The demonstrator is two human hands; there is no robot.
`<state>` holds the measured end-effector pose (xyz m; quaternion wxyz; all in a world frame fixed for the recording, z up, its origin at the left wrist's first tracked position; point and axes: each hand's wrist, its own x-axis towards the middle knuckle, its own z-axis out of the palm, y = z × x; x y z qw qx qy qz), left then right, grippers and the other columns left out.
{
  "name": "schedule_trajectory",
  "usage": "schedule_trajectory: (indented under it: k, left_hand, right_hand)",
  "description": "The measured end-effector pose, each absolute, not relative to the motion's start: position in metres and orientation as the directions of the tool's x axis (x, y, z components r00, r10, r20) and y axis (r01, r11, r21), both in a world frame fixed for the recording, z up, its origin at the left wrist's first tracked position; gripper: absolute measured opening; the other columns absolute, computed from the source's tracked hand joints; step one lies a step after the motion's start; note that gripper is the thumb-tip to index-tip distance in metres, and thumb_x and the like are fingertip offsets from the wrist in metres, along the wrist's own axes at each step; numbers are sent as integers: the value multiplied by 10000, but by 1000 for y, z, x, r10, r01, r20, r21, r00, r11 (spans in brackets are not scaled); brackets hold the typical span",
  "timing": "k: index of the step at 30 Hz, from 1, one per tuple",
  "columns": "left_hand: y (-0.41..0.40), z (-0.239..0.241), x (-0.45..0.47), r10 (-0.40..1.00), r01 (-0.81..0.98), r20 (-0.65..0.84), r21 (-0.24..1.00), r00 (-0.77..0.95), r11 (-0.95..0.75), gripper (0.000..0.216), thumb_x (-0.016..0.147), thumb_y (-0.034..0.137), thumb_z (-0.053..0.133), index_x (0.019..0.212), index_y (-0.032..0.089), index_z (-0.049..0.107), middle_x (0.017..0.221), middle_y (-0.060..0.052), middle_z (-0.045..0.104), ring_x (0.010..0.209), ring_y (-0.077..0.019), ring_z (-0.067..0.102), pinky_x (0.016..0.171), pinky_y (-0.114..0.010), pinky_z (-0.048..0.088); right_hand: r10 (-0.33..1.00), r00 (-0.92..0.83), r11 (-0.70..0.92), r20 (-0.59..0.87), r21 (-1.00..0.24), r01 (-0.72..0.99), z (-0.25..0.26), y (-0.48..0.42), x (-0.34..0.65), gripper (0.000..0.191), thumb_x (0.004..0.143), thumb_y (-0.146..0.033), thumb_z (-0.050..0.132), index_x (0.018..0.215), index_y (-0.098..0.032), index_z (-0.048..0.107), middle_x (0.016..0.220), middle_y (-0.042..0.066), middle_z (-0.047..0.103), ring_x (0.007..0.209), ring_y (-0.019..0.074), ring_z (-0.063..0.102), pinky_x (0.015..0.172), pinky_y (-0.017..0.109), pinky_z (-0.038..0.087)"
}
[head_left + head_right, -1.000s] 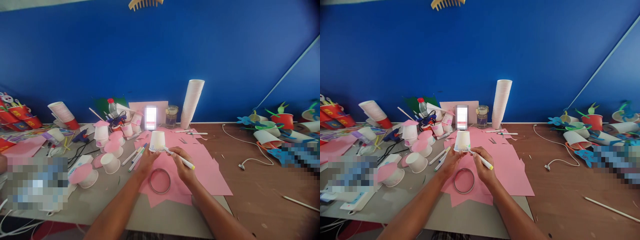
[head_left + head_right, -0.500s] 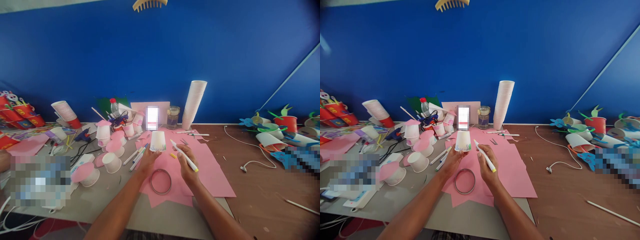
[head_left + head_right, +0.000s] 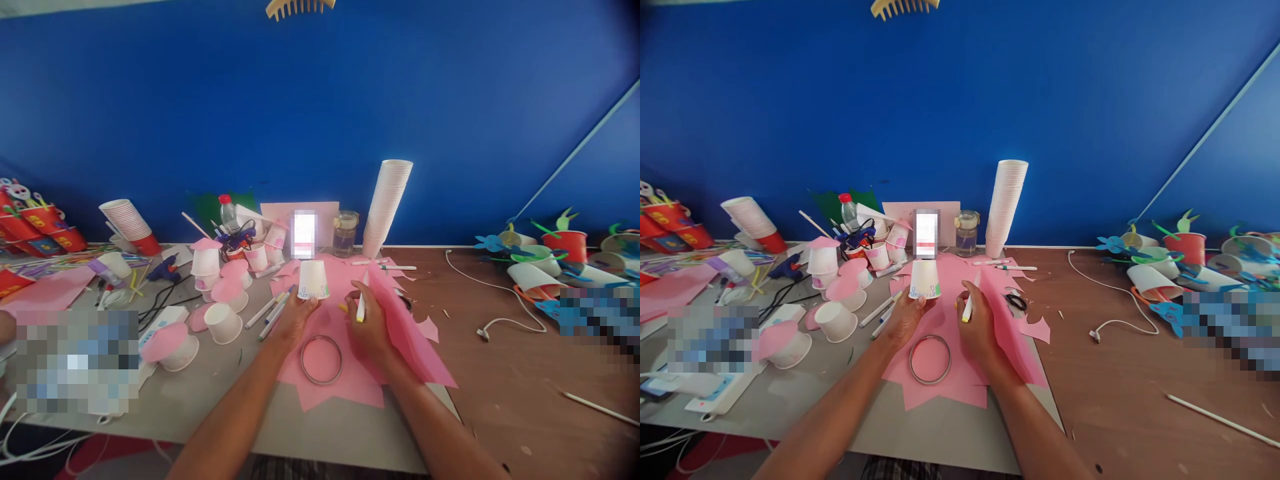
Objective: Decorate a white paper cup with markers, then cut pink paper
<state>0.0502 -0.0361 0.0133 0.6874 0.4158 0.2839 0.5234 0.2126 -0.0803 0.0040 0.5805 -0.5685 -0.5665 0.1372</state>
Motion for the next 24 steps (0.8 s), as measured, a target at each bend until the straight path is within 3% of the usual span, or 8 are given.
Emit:
schedule_trajectory:
  k: [4,15,21,24]
  left_hand:
    - [-33,7,50,958,-474,3,869,287,139,425,663,343,812,1005,196,606,983,-38,674,927,-180,626,911,-369,447]
    - [-29,1,51,957,-489,-43,853,288,186,431,651,346,820,999,181,628,1026,-67,690,941,-189,634,936,-383,430]
    - [-29,1,51,955,-488,-44,852,292,188,467,687,358,800,1079,195,607,974,-50,686,918,-166,631,961,-384,422]
    - [-27,-1,50,953,-497,-61,842,296,209,503,674,349,810,1107,205,598,966,-44,682,927,-168,634,971,-390,418]
  right_hand:
    - [829,248,297,501,-771,564,4,-82,213,353,887,-231,507,1234,-212,567,983,89,678,897,241,634,773,402,532]
    - [839,-121,460,530,-572,679,6,-76,233,464,776,-121,561,1223,-238,610,922,74,703,855,242,635,738,387,545]
    - [818,9,430,575,-622,654,-7,-68,243,426,895,-291,523,1315,-227,544,918,75,692,847,241,643,773,410,534]
    - [804,113,414,583,-687,598,-11,-66,247,394,922,-400,489,1255,-218,596,933,77,690,871,237,645,786,394,529]
